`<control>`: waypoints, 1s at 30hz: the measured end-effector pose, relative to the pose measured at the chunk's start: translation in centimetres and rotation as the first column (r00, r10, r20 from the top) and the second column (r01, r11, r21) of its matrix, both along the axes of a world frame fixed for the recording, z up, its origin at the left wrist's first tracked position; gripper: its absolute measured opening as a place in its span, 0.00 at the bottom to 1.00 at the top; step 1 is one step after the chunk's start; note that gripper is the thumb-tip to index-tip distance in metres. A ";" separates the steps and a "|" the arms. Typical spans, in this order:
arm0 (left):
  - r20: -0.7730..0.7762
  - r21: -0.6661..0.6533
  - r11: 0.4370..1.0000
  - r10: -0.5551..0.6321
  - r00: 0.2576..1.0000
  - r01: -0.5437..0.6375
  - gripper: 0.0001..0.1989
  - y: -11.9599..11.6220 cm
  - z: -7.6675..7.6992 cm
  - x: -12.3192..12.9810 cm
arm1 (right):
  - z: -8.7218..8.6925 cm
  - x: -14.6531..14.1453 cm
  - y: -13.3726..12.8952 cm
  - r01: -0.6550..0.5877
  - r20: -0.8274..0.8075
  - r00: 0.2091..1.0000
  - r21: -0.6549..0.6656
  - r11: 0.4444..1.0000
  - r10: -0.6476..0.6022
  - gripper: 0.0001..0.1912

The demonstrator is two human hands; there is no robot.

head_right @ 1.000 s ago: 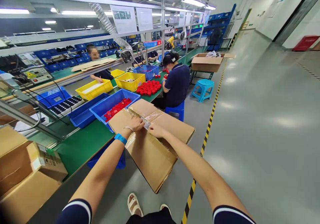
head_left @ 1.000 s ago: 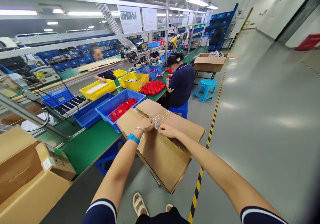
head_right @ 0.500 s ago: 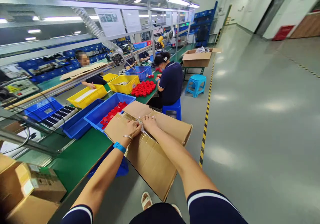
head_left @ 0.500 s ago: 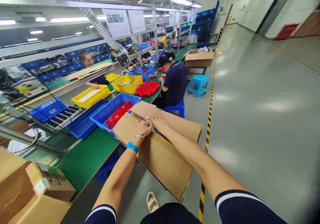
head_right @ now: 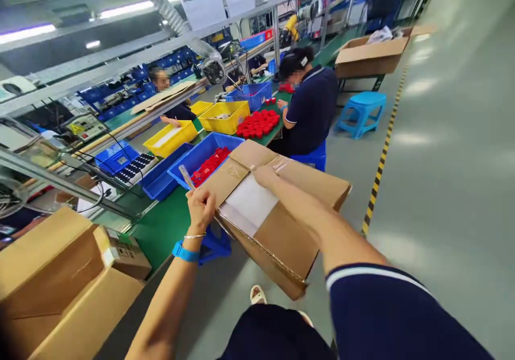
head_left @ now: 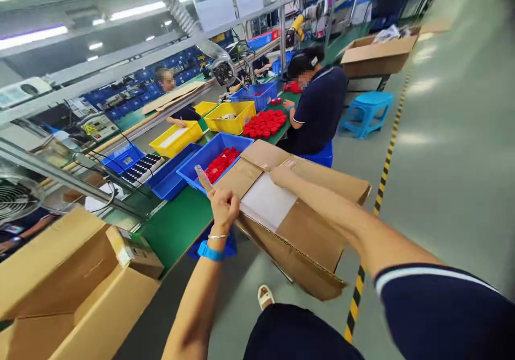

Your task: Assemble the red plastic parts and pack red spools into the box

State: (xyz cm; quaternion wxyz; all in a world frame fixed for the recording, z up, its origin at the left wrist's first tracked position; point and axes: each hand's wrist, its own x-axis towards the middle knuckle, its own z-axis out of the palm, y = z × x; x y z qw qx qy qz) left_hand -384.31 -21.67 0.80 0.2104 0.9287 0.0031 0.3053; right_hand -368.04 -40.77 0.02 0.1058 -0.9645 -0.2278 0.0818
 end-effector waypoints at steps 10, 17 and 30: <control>0.134 -0.203 0.979 0.002 0.991 0.025 0.09 1.4 0.2 -6.3 | 9.6 4.5 -13.7 0.169 0.441 0.892 -0.121 0.978 -0.100 0.22; 0.108 -0.295 0.954 -0.030 0.994 0.061 0.15 -0.1 -0.6 -6.7 | 1.7 3.8 -18.0 0.067 0.342 0.938 -0.038 0.997 -0.050 0.28; 0.289 -0.485 0.867 0.285 0.914 -0.116 0.19 -3.6 -3.2 -4.7 | -7.2 4.0 -23.6 0.071 -0.428 0.902 0.292 0.954 0.064 0.19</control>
